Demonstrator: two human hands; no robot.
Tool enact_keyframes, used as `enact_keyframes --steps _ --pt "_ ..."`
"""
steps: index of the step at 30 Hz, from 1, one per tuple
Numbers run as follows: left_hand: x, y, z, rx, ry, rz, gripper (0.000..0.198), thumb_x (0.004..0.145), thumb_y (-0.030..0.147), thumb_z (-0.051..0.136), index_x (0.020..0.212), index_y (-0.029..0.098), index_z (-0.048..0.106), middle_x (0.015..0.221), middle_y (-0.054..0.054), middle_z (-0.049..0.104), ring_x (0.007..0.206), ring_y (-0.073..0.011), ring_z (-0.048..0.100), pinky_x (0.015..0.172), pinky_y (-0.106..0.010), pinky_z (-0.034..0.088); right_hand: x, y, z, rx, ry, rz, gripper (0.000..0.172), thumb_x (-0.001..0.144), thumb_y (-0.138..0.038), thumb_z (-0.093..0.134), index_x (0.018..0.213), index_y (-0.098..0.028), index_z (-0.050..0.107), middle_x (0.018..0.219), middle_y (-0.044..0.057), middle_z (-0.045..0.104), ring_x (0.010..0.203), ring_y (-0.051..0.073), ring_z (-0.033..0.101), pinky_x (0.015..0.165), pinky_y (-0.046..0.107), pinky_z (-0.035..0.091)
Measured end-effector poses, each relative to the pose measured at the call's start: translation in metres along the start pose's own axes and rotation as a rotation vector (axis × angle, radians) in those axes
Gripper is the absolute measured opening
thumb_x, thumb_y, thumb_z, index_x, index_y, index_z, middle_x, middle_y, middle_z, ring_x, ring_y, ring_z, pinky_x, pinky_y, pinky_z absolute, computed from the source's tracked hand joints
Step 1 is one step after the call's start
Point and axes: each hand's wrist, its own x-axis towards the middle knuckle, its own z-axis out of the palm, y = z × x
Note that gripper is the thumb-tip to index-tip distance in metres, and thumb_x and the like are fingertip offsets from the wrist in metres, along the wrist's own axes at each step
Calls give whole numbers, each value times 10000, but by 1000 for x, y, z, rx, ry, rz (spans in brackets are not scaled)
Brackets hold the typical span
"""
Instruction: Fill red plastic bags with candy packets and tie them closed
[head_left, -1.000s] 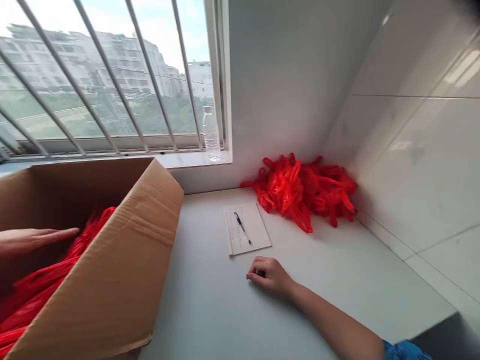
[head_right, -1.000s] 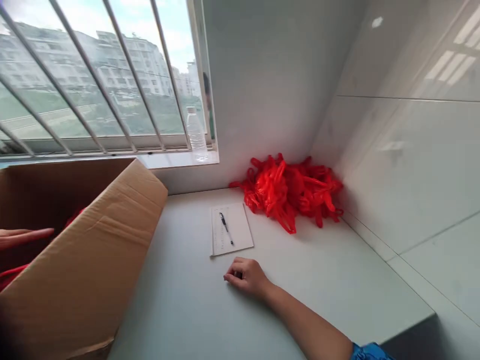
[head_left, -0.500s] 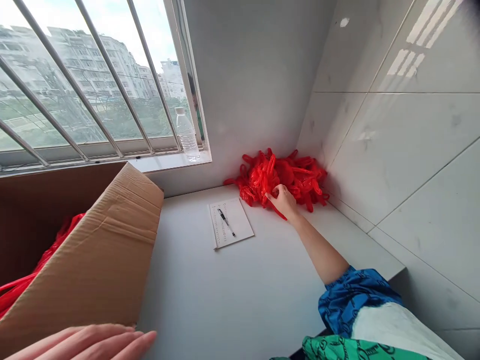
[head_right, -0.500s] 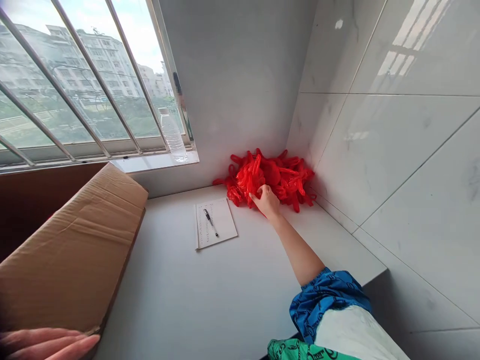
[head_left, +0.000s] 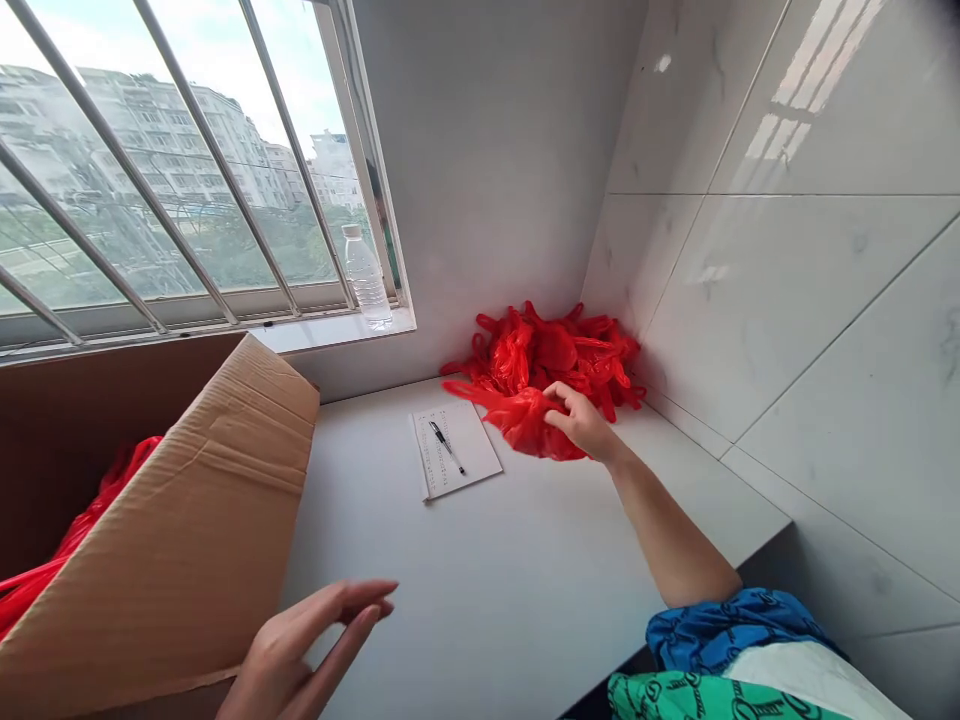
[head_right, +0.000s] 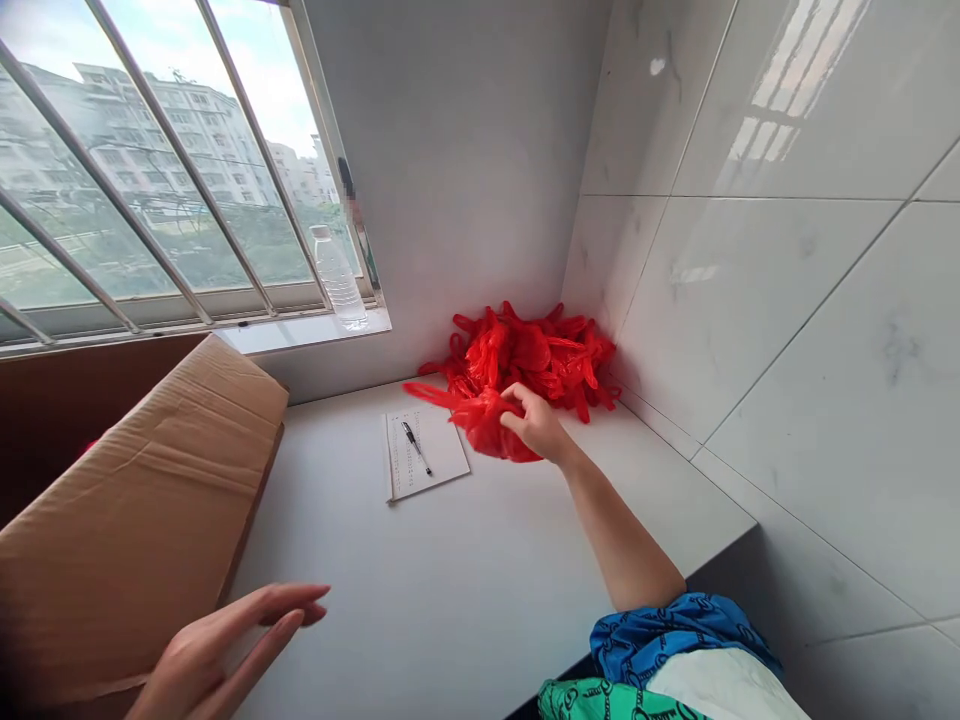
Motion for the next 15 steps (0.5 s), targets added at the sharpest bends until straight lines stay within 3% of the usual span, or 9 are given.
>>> enact_keyframes --steps 3,6,9,11,15 --pt "31 -11 23 -35 -86 -123 426 915 492 550 1293 296 579 1207 -75 691 983 -249 711 762 -322 616 -9 -17 34 171 -326 -56 125 853 -260 574 960 -197 581 956 10 685 912 179 656 786 280 509" --pt "56 -33 47 -75 -85 -205 549 896 554 553 1347 246 500 1324 -117 611 1141 -285 642 880 -395 583 -12 -18 70 96 -456 -121 138 864 -264 620 989 -208 634 1008 27 709 958 191 673 828 305 516" --pt "68 -56 65 -44 -105 -278 584 881 597 546 1316 209 513 1229 -127 652 1066 -289 658 818 -389 575 -16 -7 93 -147 -370 -267 128 862 -220 648 989 -213 659 1094 55 707 1039 223 652 917 372 478" --pt "69 -66 71 -11 -112 -314 593 882 617 529 1316 212 524 1120 -103 688 921 -258 678 731 -357 558 -22 2 95 -241 -250 -320 112 878 -232 650 989 -214 659 1080 62 705 1040 232 642 942 395 450" --pt "65 -72 75 -13 -96 -328 508 881 622 524 1137 199 640 967 -58 688 738 -190 635 670 -308 503 -35 14 83 -196 -99 -196 197 945 -395 578 908 -213 643 858 29 677 797 179 635 775 311 473"
